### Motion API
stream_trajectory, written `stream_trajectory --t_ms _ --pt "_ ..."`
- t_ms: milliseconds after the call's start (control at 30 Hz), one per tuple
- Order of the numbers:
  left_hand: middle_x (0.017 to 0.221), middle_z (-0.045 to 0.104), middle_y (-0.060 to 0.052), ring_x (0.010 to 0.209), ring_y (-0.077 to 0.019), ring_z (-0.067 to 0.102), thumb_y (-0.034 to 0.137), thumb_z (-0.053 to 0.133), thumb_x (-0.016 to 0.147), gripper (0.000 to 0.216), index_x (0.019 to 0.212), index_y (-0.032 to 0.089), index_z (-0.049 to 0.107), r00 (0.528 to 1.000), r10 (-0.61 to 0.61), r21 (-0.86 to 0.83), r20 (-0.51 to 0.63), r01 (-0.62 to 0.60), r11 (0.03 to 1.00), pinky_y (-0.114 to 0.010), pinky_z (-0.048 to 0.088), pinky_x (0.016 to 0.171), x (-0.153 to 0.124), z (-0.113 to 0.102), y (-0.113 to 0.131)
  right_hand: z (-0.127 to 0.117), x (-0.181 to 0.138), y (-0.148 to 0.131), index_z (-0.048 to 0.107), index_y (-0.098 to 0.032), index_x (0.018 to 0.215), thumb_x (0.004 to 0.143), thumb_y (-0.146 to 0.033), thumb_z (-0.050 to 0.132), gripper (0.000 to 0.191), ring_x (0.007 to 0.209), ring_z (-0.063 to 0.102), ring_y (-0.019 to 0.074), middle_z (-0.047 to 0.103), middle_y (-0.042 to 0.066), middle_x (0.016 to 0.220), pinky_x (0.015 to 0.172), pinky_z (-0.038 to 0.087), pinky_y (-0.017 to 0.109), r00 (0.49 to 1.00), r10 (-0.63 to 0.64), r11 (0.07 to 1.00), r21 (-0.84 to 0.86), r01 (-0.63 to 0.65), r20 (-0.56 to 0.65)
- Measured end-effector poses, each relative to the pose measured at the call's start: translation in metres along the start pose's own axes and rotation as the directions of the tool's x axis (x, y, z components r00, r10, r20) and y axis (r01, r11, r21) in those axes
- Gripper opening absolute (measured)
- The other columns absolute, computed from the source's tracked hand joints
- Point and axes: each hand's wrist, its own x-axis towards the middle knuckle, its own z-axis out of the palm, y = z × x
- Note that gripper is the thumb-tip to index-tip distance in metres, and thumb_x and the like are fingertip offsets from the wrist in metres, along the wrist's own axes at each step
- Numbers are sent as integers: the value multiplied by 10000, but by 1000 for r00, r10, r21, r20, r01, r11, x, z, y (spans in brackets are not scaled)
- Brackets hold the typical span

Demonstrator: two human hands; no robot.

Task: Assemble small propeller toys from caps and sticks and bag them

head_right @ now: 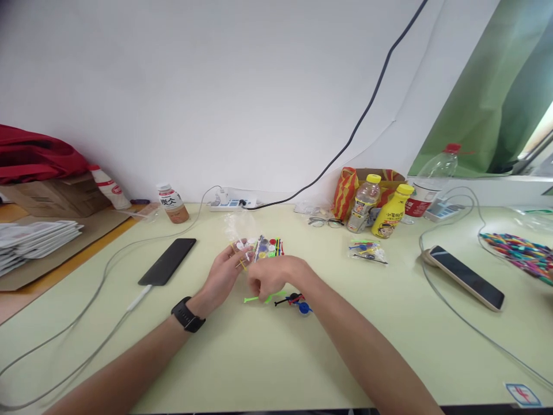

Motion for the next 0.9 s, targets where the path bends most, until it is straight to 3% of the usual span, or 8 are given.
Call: stream_trajectory --t_ms 67,167,233,333,400,500,600,900 --pt "1046 733 -67 956 -203 677 373 810 834 316 1068 185 712 989 48 138 140 -67 988 -297 531 846 -2 -1 2 -10 -16 -3 698 -183 774 817 -181 736 57 719 615 130 690 -16 786 655 458 233 987 -135 987 75 142 -89" --pt "996 744 -72 924 -234 687 358 848 789 314 1013 177 722 942 36 266 334 -131 955 -317 533 814 -7 1 0 -30 -50 -12 709 -193 852 869 -294 731 105 789 623 137 698 8 877 748 501 252 912 -270 939 126 320 -309" --pt "1045 743 -77 967 -242 689 357 836 806 319 1048 187 717 926 8 293 378 -128 947 -331 533 851 -11 3 -3 -40 -73 -18 697 -191 886 889 -375 718 185 786 626 142 698 26 916 736 516 266 844 -201 929 177 326 -498" --pt "1119 728 -84 1028 -240 686 359 821 828 346 1106 205 683 920 -39 279 391 -78 957 -346 533 905 -14 6 -10 -48 -95 -20 667 -186 910 894 -440 708 258 776 634 155 692 34 868 694 514 276 657 -20 923 238 301 -754" --pt "1081 731 -78 1013 -236 692 350 849 799 400 1125 210 665 916 -67 262 396 -42 964 -348 540 899 -14 7 -13 -48 -98 -18 652 -185 898 872 -473 729 300 740 632 157 683 30 807 628 485 268 538 78 929 257 265 -839" --pt "1076 733 -72 1006 -233 691 340 854 796 481 1221 226 661 903 -86 273 420 -36 961 -345 542 898 -14 6 -12 -47 -93 -12 624 -184 847 836 -496 759 341 704 647 163 684 31 764 569 448 260 462 151 937 276 216 -874" --pt "1142 729 -83 1024 -244 678 360 829 822 458 1240 222 702 899 -74 327 431 -78 942 -345 538 898 -14 6 -9 -46 -84 -9 610 -183 815 836 -452 756 306 730 678 175 694 34 780 606 484 269 465 149 951 256 174 -873" --pt "1188 723 -95 1087 -257 669 403 754 899 370 1204 203 692 895 -39 340 445 -128 932 -363 536 937 -13 5 -10 -42 -79 -5 644 -192 744 861 -263 704 150 814 632 167 696 33 923 722 483 303 630 20 1000 5 -26 -777"
